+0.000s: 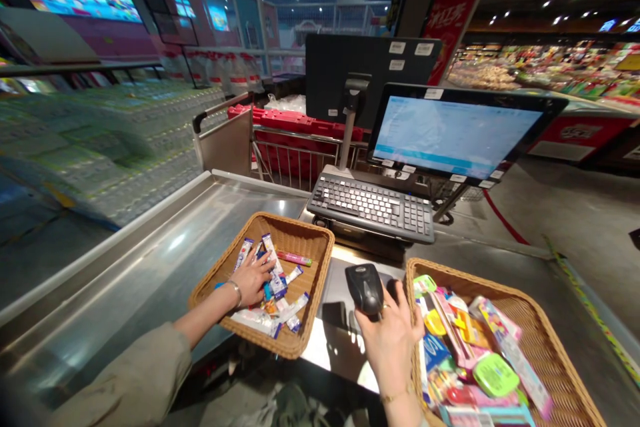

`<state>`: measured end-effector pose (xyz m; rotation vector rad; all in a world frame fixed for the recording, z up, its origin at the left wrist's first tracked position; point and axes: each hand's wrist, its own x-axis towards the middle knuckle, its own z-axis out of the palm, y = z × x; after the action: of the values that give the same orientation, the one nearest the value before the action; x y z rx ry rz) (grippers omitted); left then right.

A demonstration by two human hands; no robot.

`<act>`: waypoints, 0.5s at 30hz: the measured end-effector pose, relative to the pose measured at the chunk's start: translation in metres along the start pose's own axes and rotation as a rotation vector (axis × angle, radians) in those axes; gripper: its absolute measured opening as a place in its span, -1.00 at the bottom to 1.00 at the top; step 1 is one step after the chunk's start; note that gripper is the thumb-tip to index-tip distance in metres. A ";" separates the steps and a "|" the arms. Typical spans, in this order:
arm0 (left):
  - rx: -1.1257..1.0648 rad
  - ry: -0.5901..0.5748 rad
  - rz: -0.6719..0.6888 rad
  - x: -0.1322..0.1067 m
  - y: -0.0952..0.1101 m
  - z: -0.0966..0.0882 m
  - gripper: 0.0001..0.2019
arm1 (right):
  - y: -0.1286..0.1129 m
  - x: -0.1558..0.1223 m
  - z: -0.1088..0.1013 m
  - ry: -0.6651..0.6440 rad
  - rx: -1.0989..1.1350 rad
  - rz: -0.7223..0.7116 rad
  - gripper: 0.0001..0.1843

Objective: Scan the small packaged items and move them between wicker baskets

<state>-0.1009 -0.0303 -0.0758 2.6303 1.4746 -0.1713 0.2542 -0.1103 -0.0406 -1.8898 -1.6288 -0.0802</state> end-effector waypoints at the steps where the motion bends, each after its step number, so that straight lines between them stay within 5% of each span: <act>1: 0.000 -0.002 -0.005 0.001 0.001 0.001 -0.70 | 0.001 0.000 0.000 -0.007 -0.001 0.001 -0.67; 8: -0.010 -0.025 0.007 0.001 0.005 0.007 -0.56 | 0.008 -0.002 -0.002 -0.020 -0.014 0.001 -0.65; 15: -0.028 0.005 0.142 0.007 0.005 0.008 -0.88 | 0.006 -0.002 -0.004 -0.011 -0.014 -0.006 -0.63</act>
<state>-0.0929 -0.0281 -0.0845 2.7019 1.2759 -0.1289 0.2605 -0.1140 -0.0405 -1.8997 -1.6452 -0.0836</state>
